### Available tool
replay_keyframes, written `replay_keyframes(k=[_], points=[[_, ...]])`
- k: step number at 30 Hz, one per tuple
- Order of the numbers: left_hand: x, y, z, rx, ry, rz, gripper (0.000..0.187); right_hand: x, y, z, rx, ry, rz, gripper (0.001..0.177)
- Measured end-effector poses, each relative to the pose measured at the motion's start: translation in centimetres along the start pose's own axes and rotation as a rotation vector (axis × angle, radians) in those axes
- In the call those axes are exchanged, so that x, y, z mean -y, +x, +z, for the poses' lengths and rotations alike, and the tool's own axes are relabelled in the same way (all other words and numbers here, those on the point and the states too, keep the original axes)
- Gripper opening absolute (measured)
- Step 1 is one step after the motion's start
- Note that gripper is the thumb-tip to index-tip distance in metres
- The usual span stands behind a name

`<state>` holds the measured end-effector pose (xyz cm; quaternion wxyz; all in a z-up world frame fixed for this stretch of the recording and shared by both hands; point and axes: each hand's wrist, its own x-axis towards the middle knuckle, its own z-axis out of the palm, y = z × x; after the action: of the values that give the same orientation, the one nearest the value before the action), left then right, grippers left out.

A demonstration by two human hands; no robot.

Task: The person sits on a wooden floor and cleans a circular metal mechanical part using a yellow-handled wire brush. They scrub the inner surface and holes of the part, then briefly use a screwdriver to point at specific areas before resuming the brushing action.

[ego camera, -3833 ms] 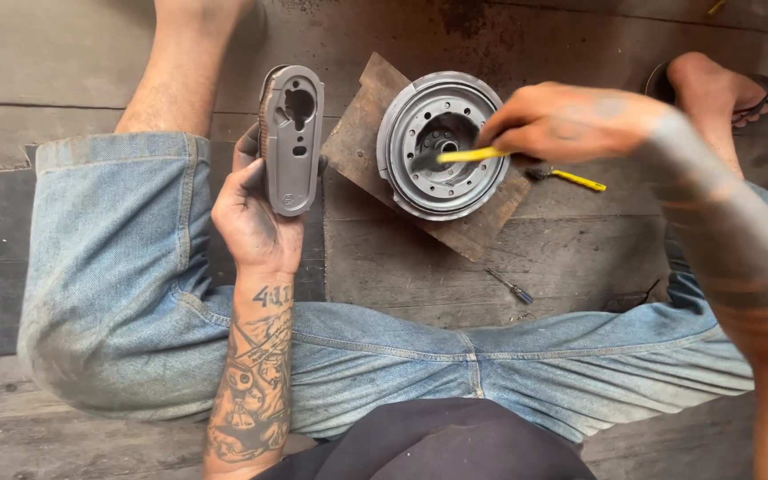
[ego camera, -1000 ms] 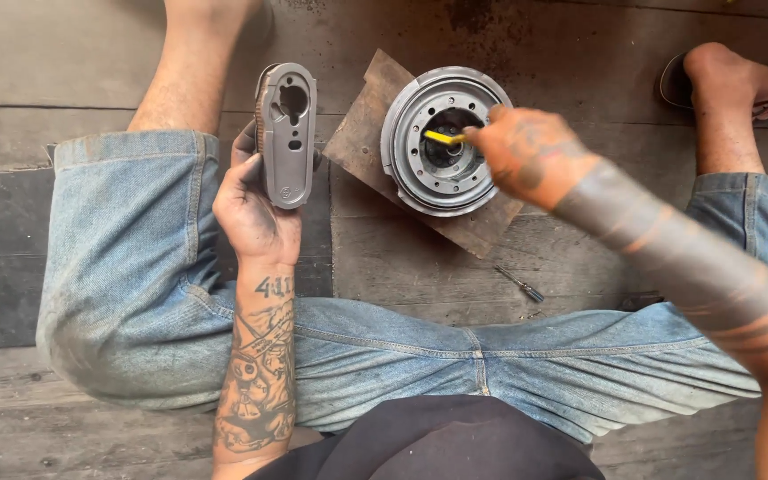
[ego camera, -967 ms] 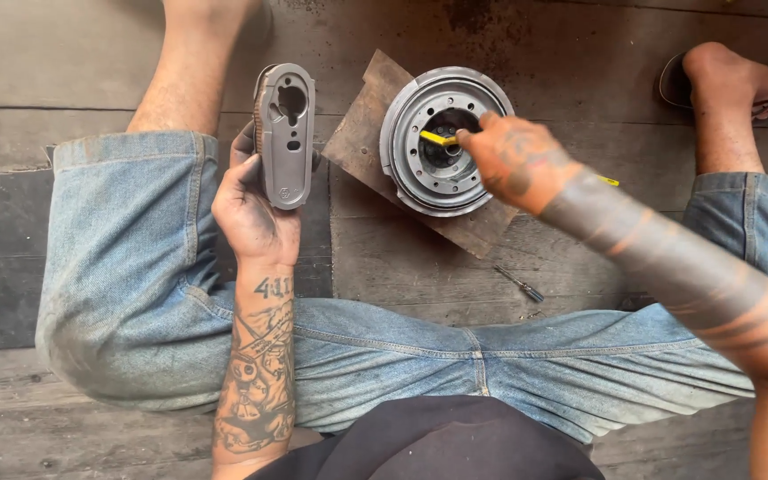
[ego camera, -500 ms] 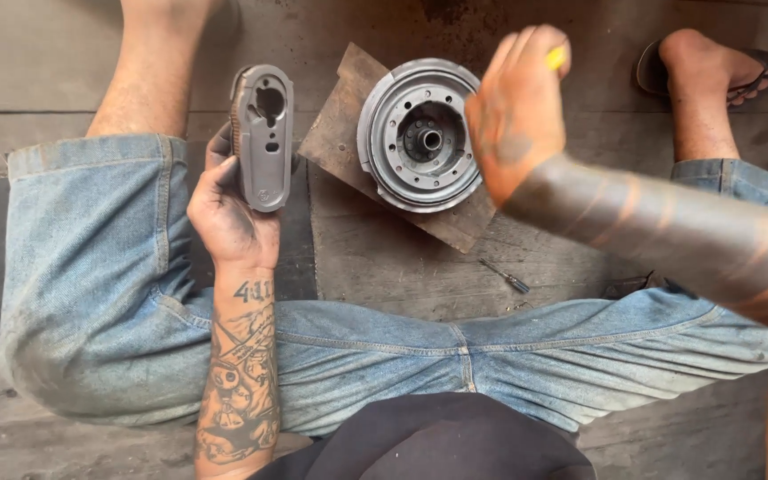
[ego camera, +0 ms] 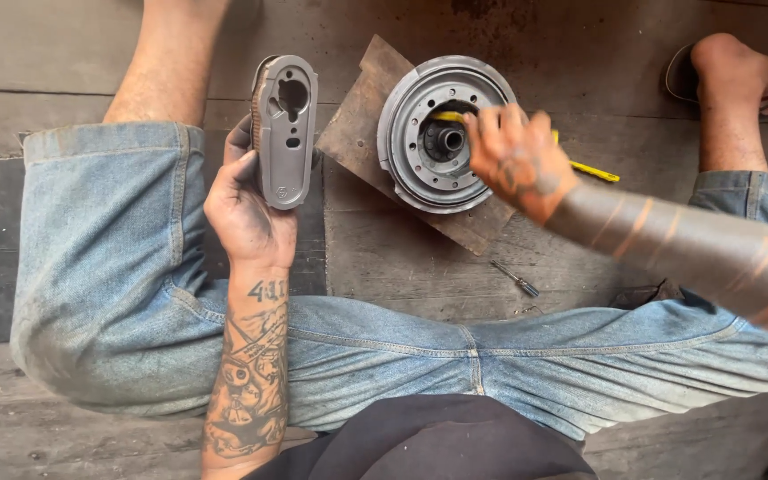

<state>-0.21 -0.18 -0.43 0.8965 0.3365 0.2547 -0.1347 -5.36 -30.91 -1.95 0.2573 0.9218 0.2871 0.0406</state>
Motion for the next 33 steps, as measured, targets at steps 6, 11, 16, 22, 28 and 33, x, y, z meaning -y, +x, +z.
replay_keyframes(k=[6,11,16,22,28,33], points=[[0.4,0.6,-0.5,0.001,-0.006,0.005,0.037,4.3,-1.5,4.4,0.465,0.458,0.056,0.025],[-0.2,0.7,-0.6,0.013,0.061,-0.019,0.037,-7.0,7.9,-5.6,1.024,1.292,0.05,0.024],[-0.3,0.2,-0.7,0.016,0.007,0.001,0.038,-10.5,7.9,-10.4,1.29,1.289,0.113,0.034],[0.1,0.3,-0.4,0.032,-0.006,-0.003,0.037,-1.4,0.2,2.1,0.913,0.42,0.124,0.032],[0.0,0.5,-0.6,0.038,-0.001,0.006,0.035,1.8,1.9,-0.7,0.503,0.575,0.12,0.032],[-0.3,0.2,0.1,-0.085,-0.126,-0.058,0.036,-9.8,4.4,-5.8,0.751,1.246,0.113,0.036]])
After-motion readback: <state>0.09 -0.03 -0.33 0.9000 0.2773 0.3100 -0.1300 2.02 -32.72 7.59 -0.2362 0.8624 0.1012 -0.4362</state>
